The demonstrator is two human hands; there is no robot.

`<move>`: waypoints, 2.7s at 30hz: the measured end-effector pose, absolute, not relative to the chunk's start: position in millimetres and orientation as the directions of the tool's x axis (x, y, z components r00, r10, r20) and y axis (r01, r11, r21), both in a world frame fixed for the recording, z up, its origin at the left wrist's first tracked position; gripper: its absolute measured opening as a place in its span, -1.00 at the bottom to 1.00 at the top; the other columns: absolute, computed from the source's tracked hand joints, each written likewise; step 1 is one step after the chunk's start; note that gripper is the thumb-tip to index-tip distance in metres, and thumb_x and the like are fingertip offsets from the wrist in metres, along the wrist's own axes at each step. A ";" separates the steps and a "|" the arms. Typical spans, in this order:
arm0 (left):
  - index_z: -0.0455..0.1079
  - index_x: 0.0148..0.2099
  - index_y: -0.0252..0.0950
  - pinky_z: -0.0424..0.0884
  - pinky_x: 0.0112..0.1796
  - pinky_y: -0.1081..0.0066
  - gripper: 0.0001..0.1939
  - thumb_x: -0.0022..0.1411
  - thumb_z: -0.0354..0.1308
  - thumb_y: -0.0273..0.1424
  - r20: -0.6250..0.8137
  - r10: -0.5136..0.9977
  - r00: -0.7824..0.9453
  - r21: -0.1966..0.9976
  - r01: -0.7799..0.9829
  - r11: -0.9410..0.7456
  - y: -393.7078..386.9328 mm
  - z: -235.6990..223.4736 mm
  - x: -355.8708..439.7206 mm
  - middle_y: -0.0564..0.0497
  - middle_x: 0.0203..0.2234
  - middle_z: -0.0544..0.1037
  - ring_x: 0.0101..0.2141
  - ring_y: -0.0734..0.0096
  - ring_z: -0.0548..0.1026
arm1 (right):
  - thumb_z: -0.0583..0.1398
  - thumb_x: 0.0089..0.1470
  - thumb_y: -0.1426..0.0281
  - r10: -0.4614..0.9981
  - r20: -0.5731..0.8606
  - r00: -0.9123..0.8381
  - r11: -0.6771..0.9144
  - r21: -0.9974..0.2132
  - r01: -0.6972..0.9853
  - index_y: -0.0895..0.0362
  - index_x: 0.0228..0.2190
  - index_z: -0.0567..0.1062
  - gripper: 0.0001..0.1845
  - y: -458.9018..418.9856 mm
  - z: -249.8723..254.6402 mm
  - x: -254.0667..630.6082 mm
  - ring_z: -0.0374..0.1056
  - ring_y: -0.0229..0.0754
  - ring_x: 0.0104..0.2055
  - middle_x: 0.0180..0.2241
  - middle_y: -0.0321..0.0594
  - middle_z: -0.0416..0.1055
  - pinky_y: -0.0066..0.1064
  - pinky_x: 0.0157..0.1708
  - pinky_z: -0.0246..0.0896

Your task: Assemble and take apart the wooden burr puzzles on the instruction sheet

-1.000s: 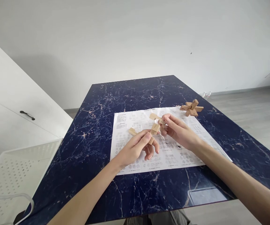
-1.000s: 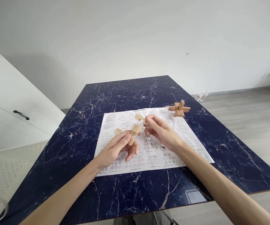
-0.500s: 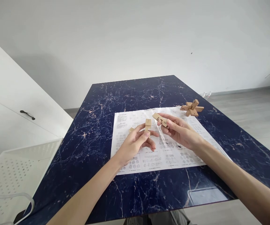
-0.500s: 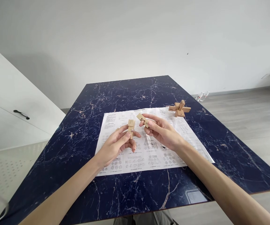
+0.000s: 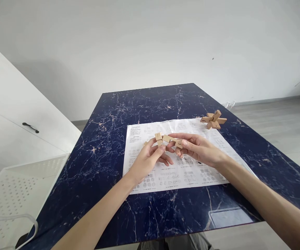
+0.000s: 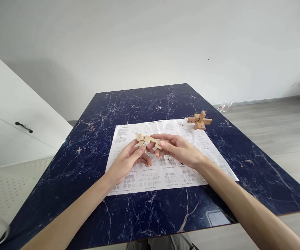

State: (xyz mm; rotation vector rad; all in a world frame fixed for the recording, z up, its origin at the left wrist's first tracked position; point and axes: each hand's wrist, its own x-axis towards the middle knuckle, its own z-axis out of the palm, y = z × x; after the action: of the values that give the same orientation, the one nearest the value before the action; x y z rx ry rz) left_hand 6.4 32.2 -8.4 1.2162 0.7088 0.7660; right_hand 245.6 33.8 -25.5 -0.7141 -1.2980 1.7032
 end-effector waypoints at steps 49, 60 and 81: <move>0.09 0.40 -0.25 0.65 -0.06 0.09 -0.45 0.53 0.13 -0.16 -0.014 0.782 0.624 0.981 -0.144 0.133 27.5 -11.5 12.1 -0.19 -0.05 0.64 -0.21 0.16 0.73 | 0.48 0.12 0.26 0.935 0.297 -0.196 0.306 -0.952 0.016 0.05 -0.17 0.60 -0.72 29.2 -30.0 232.8 0.48 -0.17 -0.26 -0.23 -0.21 0.52 -0.28 -0.27 0.49; 0.18 0.31 -0.29 0.63 -0.14 0.21 -0.53 0.54 0.11 -0.15 0.061 0.804 0.592 0.989 -0.147 0.033 25.4 -13.1 14.1 -0.16 -0.09 0.62 -0.28 0.31 0.66 | 0.37 0.24 0.14 0.926 0.302 -0.224 0.341 -0.926 0.162 0.11 -0.24 0.58 -0.71 25.1 -23.6 232.0 0.44 -0.19 -0.35 -0.33 -0.18 0.57 -0.32 -0.36 0.37; 0.28 0.36 -0.24 0.65 -0.01 0.04 -0.39 0.38 0.33 -0.20 -0.031 0.804 0.594 0.976 -0.157 0.154 27.5 -10.6 10.9 -0.06 -0.15 0.62 -0.18 0.16 0.72 | 0.38 0.25 0.13 0.927 0.184 -0.328 0.162 -0.982 -0.095 0.09 -0.32 0.50 -0.68 28.6 -29.3 238.1 0.33 -0.29 -0.55 -0.48 -0.31 0.49 -0.37 -0.50 0.25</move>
State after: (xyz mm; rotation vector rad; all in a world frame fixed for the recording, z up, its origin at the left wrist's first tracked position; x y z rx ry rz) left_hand 10.9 27.5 -10.6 1.2312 0.6509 0.7627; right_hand 238.1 28.6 -29.3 -0.8461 -1.4803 1.3452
